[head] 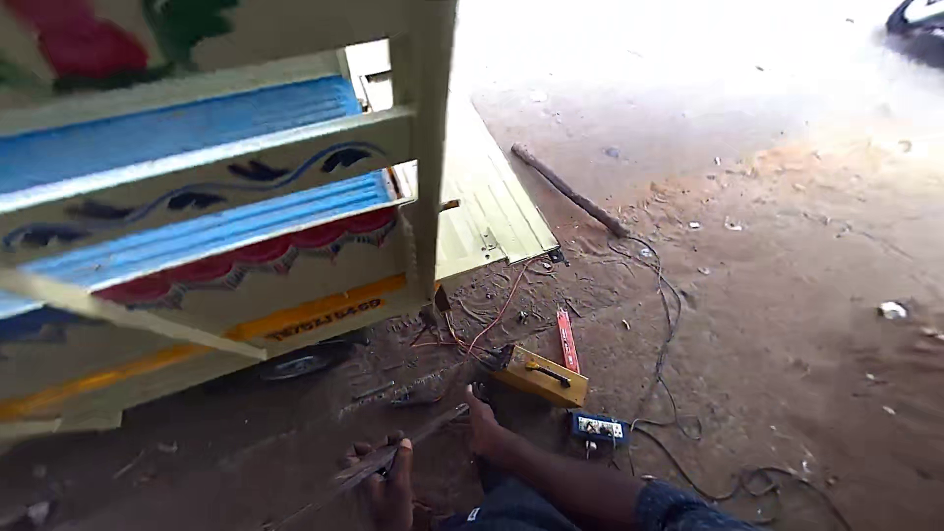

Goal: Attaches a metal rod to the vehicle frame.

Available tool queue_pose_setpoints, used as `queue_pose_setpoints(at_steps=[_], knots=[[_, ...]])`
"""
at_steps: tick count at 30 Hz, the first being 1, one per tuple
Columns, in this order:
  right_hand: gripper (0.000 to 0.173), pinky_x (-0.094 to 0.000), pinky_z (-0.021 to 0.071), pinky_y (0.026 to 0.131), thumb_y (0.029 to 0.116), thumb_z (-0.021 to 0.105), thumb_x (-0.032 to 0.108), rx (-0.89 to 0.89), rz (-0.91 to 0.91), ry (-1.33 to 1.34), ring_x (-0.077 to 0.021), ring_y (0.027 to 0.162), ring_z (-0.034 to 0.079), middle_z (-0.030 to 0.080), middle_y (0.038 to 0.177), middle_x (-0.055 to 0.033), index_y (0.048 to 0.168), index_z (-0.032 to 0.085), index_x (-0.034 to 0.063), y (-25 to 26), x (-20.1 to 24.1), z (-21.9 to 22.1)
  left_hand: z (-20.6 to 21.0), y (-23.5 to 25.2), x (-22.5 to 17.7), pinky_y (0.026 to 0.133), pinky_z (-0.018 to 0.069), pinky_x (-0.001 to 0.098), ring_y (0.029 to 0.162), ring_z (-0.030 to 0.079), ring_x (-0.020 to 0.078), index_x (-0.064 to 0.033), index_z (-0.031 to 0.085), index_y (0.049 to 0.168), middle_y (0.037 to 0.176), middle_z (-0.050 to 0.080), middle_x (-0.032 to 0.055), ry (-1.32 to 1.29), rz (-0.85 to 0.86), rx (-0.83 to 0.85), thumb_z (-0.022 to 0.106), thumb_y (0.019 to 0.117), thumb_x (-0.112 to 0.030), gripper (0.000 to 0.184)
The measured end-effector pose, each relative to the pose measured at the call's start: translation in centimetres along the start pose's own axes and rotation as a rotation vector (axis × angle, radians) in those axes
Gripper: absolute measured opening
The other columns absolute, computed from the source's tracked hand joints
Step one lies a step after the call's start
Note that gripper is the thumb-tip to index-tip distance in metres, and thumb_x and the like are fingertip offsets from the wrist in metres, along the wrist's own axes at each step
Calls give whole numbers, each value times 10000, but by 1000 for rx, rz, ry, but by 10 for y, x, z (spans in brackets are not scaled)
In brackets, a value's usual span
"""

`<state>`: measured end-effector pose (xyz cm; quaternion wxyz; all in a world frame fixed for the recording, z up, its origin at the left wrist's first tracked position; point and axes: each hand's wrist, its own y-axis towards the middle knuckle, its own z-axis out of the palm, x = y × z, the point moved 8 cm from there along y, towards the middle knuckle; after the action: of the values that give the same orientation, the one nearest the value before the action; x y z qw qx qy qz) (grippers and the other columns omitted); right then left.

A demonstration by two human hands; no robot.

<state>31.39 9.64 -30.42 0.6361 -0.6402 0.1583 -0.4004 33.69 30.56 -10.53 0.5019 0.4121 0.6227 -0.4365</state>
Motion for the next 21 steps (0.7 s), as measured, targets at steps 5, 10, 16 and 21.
queue_pose_setpoints(at_steps=[5, 10, 16, 21], knots=[[580, -500, 556, 786, 987, 660, 372, -90, 17, 147, -344, 1018, 627, 567, 1265, -235, 1424, 459, 48, 46, 68, -48, 86, 26, -17, 569, 549, 232, 722, 694, 102, -8, 363, 1211, 947, 721, 90, -64, -63, 91, 627, 857, 58, 447], [480, -556, 530, 830, 919, 682, 109, -296, -75, 179, -357, 1084, 604, 584, 1239, -240, 1352, 505, 6, 53, 173, -74, 167, 43, -25, 340, 355, 175, 440, 531, 65, -49, 419, 1298, 1093, 742, 158, -220, -232, 206, 509, 947, 82, 385], [837, -645, 483, 976, 992, 584, 146, -423, -282, 163, -433, 1319, 504, 395, 1529, -271, 1639, 54, 192, 111, 307, -101, 190, 89, 8, 388, 435, 151, 509, 599, 23, -74, 618, 1204, 1109, 761, 65, -400, -396, 151, 409, 1092, -184, 261], [782, -563, 539, 669, 972, 563, 118, -417, -275, 278, -368, 903, 630, 520, 1257, -251, 1597, 107, 236, 173, 367, -103, 253, 108, 25, 357, 381, 153, 464, 521, 5, -69, 630, 1286, 1213, 725, 67, -364, -497, 246, 423, 1105, -245, 327]])
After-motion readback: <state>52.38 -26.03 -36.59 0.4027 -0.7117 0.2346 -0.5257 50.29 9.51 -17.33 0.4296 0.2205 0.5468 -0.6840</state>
